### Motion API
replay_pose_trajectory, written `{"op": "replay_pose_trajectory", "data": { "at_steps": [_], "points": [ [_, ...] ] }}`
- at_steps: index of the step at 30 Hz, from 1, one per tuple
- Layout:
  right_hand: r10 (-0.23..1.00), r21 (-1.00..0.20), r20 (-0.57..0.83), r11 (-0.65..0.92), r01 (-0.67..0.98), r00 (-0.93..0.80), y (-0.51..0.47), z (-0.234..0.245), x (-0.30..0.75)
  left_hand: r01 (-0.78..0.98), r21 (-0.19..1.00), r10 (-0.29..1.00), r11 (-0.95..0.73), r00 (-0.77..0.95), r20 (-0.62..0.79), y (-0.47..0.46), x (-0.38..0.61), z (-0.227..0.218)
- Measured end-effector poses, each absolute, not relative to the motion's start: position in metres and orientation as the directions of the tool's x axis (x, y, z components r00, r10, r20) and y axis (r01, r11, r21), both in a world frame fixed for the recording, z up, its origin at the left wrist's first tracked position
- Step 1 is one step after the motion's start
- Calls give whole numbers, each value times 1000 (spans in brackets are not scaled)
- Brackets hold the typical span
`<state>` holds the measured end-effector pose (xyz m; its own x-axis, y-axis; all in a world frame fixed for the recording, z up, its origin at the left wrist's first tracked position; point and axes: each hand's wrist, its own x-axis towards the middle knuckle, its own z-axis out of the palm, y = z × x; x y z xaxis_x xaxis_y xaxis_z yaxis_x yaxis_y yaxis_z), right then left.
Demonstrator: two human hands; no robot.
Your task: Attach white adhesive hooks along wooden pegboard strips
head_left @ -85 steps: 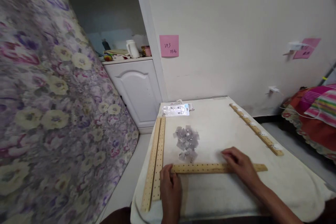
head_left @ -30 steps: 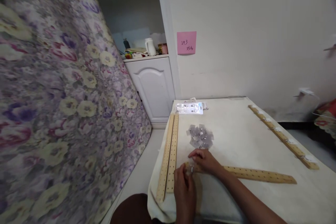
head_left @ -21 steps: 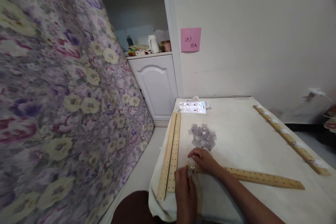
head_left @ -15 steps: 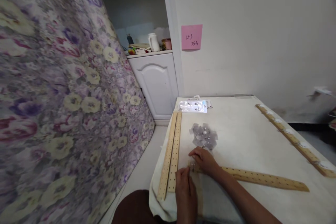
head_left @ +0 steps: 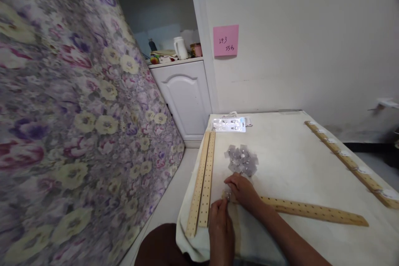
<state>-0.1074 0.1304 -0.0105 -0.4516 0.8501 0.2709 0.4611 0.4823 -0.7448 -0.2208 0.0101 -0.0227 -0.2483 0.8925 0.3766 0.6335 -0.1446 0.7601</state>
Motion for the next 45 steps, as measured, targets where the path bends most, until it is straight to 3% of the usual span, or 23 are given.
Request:
{"op": "replay_pose_trajectory", "data": {
  "at_steps": [28, 45],
  "points": [
    [876, -738, 275, 456, 497, -396, 124, -6, -105, 713, 686, 887, -143, -215, 409, 9, -218, -21],
    [838, -704, 292, 515, 490, -461, 117, -2, -100, 732, 654, 861, -191, -196, 470, 10, -218, -23]
  ]
}}
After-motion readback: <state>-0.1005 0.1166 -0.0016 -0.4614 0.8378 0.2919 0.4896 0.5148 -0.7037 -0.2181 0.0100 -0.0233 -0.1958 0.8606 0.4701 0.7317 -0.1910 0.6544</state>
